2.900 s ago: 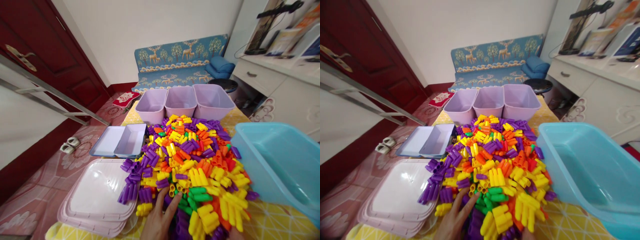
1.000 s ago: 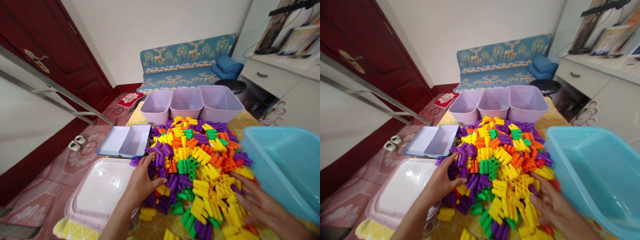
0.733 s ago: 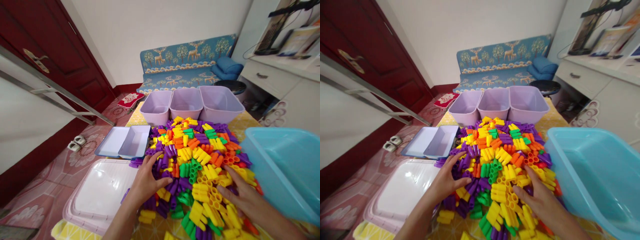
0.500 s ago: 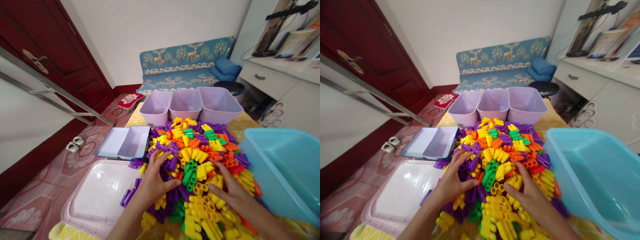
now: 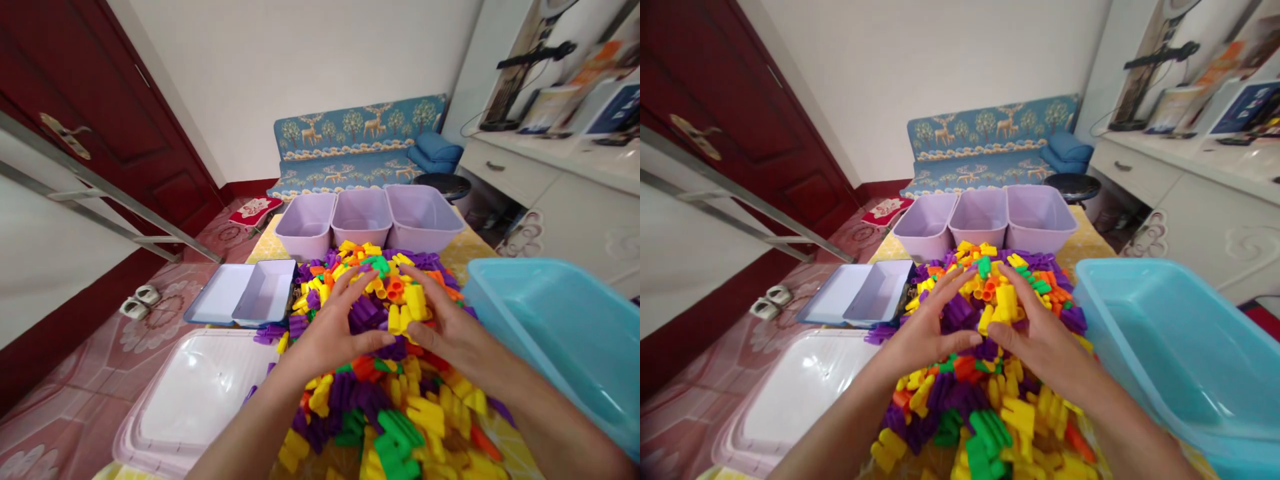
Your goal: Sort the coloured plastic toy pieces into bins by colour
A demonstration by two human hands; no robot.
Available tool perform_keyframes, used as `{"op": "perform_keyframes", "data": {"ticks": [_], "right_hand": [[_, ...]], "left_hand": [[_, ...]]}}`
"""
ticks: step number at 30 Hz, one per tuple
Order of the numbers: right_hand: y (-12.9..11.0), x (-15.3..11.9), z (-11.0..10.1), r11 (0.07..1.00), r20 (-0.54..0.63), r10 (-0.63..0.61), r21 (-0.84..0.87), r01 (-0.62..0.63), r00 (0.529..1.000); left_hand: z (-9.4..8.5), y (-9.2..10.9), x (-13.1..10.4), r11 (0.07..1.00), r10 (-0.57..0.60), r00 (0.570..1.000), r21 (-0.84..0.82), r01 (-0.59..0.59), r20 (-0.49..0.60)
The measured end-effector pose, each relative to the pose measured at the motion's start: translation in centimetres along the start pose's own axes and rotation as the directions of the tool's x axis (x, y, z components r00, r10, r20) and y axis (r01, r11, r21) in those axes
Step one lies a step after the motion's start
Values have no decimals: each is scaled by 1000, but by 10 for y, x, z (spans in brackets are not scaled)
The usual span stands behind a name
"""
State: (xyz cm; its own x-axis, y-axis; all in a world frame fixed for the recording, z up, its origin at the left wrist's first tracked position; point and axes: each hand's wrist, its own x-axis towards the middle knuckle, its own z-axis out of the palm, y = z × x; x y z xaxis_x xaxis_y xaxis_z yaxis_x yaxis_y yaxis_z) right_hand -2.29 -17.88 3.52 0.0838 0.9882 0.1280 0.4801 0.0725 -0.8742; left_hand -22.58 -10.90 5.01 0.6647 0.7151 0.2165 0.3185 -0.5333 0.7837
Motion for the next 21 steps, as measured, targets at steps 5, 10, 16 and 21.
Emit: {"op": "perform_keyframes", "data": {"ticks": [5, 10, 16, 21], "right_hand": [[2, 39, -32, 940, -78, 85, -323, -106, 993], [46, 83, -35, 649, -368, 163, -659, -380, 916], [86, 108, -21, 568, -355, 408, -623, -539, 841], [96, 113, -23, 558, -353, 469, -591, -582, 809]], "left_hand": [[-34, -8, 38, 989, 23, 999, -150, -16, 49], [-42, -64, 79, 898, -197, 980, 398, 186, -15], [-30, -101, 98, 728, -382, 923, 602, 328, -41], [-26, -106, 110, 705, -443, 896, 627, 331, 26]]}}
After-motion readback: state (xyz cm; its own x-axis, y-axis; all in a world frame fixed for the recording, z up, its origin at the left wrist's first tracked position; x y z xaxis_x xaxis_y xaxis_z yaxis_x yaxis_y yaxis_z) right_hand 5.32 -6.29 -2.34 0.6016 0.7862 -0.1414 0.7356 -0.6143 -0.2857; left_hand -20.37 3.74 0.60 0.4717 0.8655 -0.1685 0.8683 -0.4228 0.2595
